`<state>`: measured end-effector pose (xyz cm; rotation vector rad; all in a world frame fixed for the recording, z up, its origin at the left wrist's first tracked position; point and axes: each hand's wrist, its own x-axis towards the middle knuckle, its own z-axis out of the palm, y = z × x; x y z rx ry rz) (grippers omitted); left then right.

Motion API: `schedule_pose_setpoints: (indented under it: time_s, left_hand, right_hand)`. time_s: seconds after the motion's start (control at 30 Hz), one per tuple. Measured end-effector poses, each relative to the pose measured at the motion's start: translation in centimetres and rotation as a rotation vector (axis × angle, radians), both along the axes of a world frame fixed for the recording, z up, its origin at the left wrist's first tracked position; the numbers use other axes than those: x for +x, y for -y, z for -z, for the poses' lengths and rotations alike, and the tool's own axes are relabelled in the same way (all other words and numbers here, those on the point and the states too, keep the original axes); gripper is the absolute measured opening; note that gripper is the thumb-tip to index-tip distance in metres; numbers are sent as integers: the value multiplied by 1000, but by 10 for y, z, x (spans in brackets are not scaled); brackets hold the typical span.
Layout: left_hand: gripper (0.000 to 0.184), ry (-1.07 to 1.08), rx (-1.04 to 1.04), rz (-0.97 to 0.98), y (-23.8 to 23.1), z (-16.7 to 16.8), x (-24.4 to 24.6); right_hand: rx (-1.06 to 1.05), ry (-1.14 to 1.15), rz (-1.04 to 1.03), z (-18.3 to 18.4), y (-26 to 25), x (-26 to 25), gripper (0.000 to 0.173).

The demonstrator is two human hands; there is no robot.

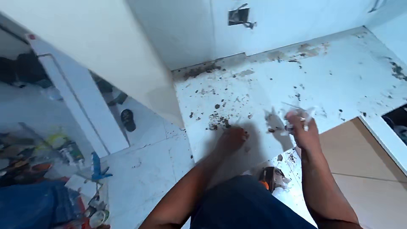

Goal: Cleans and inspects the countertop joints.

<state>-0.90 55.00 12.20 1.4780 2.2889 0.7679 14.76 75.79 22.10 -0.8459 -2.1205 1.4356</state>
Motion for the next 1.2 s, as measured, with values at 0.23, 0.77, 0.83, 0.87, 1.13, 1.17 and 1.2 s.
schedule_pose_setpoints:
  time_s: [0.23,0.77,0.83,0.87,1.13,1.17,1.2]
  left_hand:
    - [30,148,-38,-134,2,-30,-23]
    - [38,340,128,-581,-15,-70,-68]
    - [35,386,160,-584,-7,-65,-68]
    - [34,425,187,-612,-5,-64,-68]
    - [67,335,-148,-137,-5,-32,-39]
    - [76,232,-299,-64,-12,-26,-29]
    - [74,129,-416,-34,-20,-22,-19]
  right_hand:
    - [52,548,-64,43,-61,31,34]
    - [355,682,-564,76,48,-36,40]
    - [387,650,-631,74,42,-46,30]
    - [388,625,-662,73,39,-47,29]
    - [351,208,-412,91,42,-50,25]
    - [341,192,-402,88,44,-52,26]
    - [336,172,-400,87,46,-52,25]
